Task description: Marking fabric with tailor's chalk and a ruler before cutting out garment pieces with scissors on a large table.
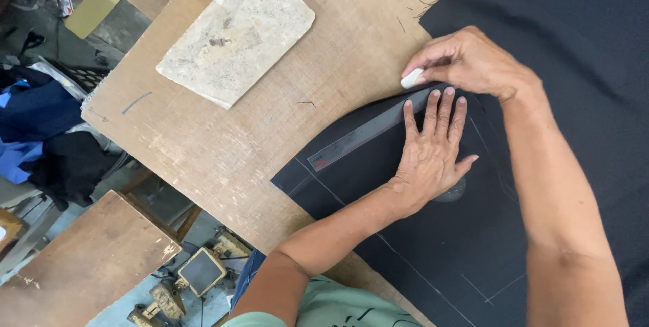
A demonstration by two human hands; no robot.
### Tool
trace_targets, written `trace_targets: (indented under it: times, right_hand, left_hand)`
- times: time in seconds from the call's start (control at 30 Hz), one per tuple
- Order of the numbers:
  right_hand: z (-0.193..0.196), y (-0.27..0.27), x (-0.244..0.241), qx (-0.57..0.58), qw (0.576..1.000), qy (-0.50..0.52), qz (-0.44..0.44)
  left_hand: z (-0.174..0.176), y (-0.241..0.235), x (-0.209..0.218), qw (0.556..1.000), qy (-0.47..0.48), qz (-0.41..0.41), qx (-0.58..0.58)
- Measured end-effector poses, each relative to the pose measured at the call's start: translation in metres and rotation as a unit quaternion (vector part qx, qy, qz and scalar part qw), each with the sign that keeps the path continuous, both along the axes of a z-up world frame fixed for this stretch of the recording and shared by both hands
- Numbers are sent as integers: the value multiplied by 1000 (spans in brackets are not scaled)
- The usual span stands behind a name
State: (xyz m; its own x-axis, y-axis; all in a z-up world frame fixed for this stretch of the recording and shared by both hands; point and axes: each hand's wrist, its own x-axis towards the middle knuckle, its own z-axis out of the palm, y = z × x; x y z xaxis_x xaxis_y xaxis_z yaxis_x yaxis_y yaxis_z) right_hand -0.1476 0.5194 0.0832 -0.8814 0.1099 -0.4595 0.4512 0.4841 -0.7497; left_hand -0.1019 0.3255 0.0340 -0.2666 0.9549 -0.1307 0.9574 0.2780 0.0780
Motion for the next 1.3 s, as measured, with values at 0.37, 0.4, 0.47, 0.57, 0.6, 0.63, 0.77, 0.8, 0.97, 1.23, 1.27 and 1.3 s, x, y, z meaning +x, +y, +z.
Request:
trace_targets:
  times: [0.37, 0.4, 0.47, 0.57, 0.6, 0.63, 0.77, 0.8, 0.97, 1.23, 1.27, 1.3]
  right_hand:
    - [-2, -18, -4, -22, 999, 28, 3]
    - [-2, -19, -4, -23, 999, 28, 5]
    - [-3, -21, -6, -13, 1000, 18, 18]
    - [4, -25, -8, 4, 1000, 0, 14]
    - [5, -26, -8, 4, 1000, 0, 16]
    - [5, -27, -8, 6, 1000, 5, 16]
    - [5, -28, -4, 12, 999, 28, 19]
    - [6, -28, -4, 12, 999, 28, 22]
    - [7, -29, -5, 21, 1000, 13, 19]
    - [2, -29, -4, 21, 999, 19, 18]
    - [3, -30, -5, 22, 1000, 13, 13]
    - [1, -31, -5, 21, 1000, 13, 15]
  left_hand:
    - [2, 2, -1, 1000, 23, 10, 5]
    - [1, 3, 0, 1000, 23, 12, 4]
    - [-2, 2, 1, 999, 29, 18, 20]
    - [-1, 1, 0, 998, 19, 32, 56]
    - [-1, 1, 0, 998, 19, 34, 56]
    - [0, 1, 0, 997, 17, 41, 62]
    - [-1, -1, 3, 996, 13, 59, 68]
    - [-1, -3, 3, 996, 13, 62, 68]
    - [-2, -16, 0, 996, 5, 61, 65]
    - [-4, -34, -5, 996, -2, 62, 64]
    - [-4, -34, -5, 996, -7, 62, 65]
    - [-4, -34, -6, 996, -6, 64, 63]
